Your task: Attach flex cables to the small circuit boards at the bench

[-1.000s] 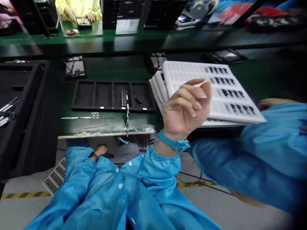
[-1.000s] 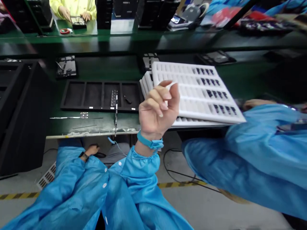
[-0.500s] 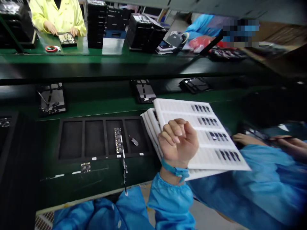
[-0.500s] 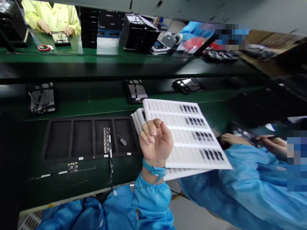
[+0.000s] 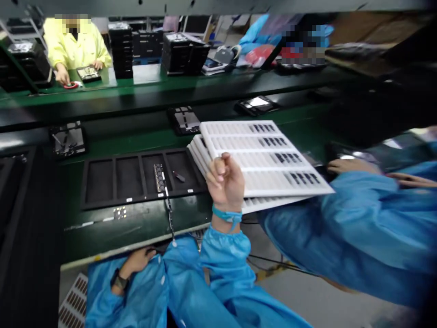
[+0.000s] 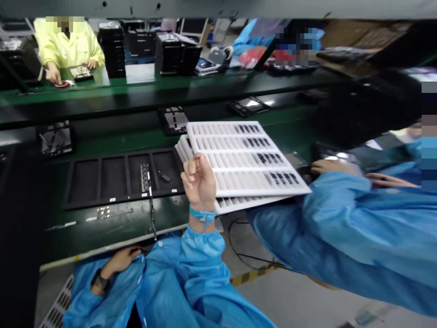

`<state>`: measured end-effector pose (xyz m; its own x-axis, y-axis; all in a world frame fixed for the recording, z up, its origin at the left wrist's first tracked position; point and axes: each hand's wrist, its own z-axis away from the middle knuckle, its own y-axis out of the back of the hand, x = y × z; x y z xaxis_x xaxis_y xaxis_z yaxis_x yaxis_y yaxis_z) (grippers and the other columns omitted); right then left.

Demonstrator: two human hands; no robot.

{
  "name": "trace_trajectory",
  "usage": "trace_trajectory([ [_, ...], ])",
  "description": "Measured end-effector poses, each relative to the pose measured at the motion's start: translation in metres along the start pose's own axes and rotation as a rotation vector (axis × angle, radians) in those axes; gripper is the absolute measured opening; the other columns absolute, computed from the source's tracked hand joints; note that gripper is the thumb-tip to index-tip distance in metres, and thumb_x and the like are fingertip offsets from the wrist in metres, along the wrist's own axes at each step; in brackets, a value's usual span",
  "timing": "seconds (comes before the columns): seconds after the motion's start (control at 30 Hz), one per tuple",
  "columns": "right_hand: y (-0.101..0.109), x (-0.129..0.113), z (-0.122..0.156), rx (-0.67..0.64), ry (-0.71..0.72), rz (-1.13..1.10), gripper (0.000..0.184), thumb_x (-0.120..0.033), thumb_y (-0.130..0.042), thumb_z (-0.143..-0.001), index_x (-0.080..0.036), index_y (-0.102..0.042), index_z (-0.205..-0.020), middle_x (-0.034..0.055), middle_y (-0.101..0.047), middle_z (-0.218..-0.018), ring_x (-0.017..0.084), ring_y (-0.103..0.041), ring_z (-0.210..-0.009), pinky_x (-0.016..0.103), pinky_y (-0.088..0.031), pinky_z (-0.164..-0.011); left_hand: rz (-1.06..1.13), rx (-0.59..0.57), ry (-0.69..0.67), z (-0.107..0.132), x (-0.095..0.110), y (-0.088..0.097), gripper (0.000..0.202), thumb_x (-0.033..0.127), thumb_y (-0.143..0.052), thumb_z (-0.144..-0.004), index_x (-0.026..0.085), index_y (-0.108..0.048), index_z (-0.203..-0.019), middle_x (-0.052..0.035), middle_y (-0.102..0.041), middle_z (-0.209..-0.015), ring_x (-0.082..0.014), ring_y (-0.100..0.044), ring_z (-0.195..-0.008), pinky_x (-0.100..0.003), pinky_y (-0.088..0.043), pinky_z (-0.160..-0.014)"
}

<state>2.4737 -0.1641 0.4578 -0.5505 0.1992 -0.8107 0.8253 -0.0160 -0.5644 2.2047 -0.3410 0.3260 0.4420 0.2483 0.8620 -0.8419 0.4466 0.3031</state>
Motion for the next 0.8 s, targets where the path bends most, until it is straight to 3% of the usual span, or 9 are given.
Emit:
trace_trajectory([
  [0.07,-0.004,0.002,0.006,-0.077,-0.014,0.193,0.034,-0.057,-0.078,-0.089,-0.026,-0.064,-0.094,-0.0048,-0.055,-0.065,0.012,-0.043,-0.050,0.023,-0.032,-0.041,0.028,-0.062,-0.008,0.048,0.005,0.014,0.019,0.048,-0.071,-0.096,0.035,-0.085,-0.099,-0.0030,-0.082,-0.105,-0.0318,-0.077,-0.101,-0.045,-0.060,-0.096],
  [0.13,-0.004,0.016,0.017,-0.192,-0.070,0.544,0.033,-0.055,-0.076,-0.091,-0.023,-0.066,-0.092,-0.0015,-0.064,-0.069,0.014,-0.053,-0.056,0.027,-0.039,-0.051,0.029,0.040,-0.083,0.087,0.015,0.033,0.024,0.047,-0.065,-0.101,0.032,-0.084,-0.106,-0.0048,-0.082,-0.110,-0.0305,-0.075,-0.105,-0.044,-0.058,-0.100],
  [0.2,-0.001,0.036,0.032,-0.273,-0.128,0.913,0.027,-0.048,-0.075,-0.092,-0.022,-0.065,-0.091,0.0004,-0.067,-0.070,0.018,-0.059,-0.063,0.030,-0.043,-0.062,-0.070,0.392,-0.179,0.106,0.025,0.055,0.025,0.044,-0.063,-0.103,0.028,-0.082,-0.102,-0.0077,-0.081,-0.107,-0.0300,-0.073,-0.104,-0.044,-0.056,-0.099],
  [0.27,0.005,0.057,0.050,-0.259,-0.158,1.153,0.022,-0.042,-0.072,-0.093,-0.022,-0.064,-0.095,0.0017,-0.069,-0.073,0.021,-0.062,-0.070,0.034,-0.045,-0.071,-0.278,0.750,-0.217,0.104,0.031,0.074,0.020,0.042,-0.065,-0.101,0.027,-0.079,-0.104,-0.0094,-0.078,-0.111,-0.0327,-0.067,-0.113,-0.049,-0.051,-0.106],
  [0.33,0.007,0.072,0.070,-0.178,-0.105,1.239,0.021,-0.040,-0.068,-0.095,-0.021,-0.063,-0.102,0.0043,-0.072,-0.080,0.024,-0.064,-0.076,0.037,-0.046,-0.077,-0.477,0.883,-0.211,0.088,0.030,0.085,0.019,0.037,-0.066,-0.099,0.026,-0.078,-0.108,-0.0115,-0.075,-0.123,-0.0360,-0.061,-0.123,-0.054,-0.046,-0.111],
  [0.43,-0.004,0.085,0.099,-0.174,0.111,1.197,0.019,-0.035,-0.061,-0.099,-0.021,-0.065,-0.111,0.0074,-0.072,-0.091,0.026,-0.065,-0.086,0.040,-0.049,-0.083,-0.629,0.802,-0.210,0.063,0.022,0.083,0.018,0.030,-0.066,-0.098,0.023,-0.077,-0.110,-0.0136,-0.070,-0.132,-0.0366,-0.057,-0.126,-0.055,-0.045,-0.110],
  [0.5,-0.021,0.092,0.114,-0.378,0.213,1.174,0.015,-0.028,-0.059,-0.102,-0.021,-0.067,-0.112,0.0088,-0.073,-0.096,0.027,-0.064,-0.094,0.040,-0.051,-0.086,-0.668,0.764,-0.219,0.055,0.014,0.075,0.016,0.027,-0.067,-0.099,0.022,-0.076,-0.110,-0.0134,-0.069,-0.131,-0.0351,-0.056,-0.125,-0.052,-0.046,-0.107],
  [0.63,-0.055,0.112,0.127,-0.792,0.211,1.262,0.012,-0.019,-0.063,-0.102,-0.020,-0.070,-0.112,0.0131,-0.072,-0.112,0.031,-0.061,-0.109,0.043,-0.053,-0.092,-0.692,0.826,-0.183,0.057,0.004,0.062,0.007,0.020,-0.066,-0.099,0.021,-0.073,-0.096,-0.0127,-0.069,-0.123,-0.0331,-0.056,-0.118,-0.050,-0.046,-0.103],
  [0.8,-0.063,0.131,0.129,-0.959,0.168,1.301,0.015,-0.024,-0.073,-0.100,-0.020,-0.071,-0.114,0.0133,-0.069,-0.114,0.032,-0.058,-0.111,0.046,-0.052,-0.094,-0.691,0.763,-0.177,0.052,0.001,0.065,0.009,0.017,-0.063,-0.100,0.021,-0.067,-0.094,-0.0104,-0.070,-0.112,-0.0314,-0.057,-0.112,-0.046,-0.044,-0.097],
])
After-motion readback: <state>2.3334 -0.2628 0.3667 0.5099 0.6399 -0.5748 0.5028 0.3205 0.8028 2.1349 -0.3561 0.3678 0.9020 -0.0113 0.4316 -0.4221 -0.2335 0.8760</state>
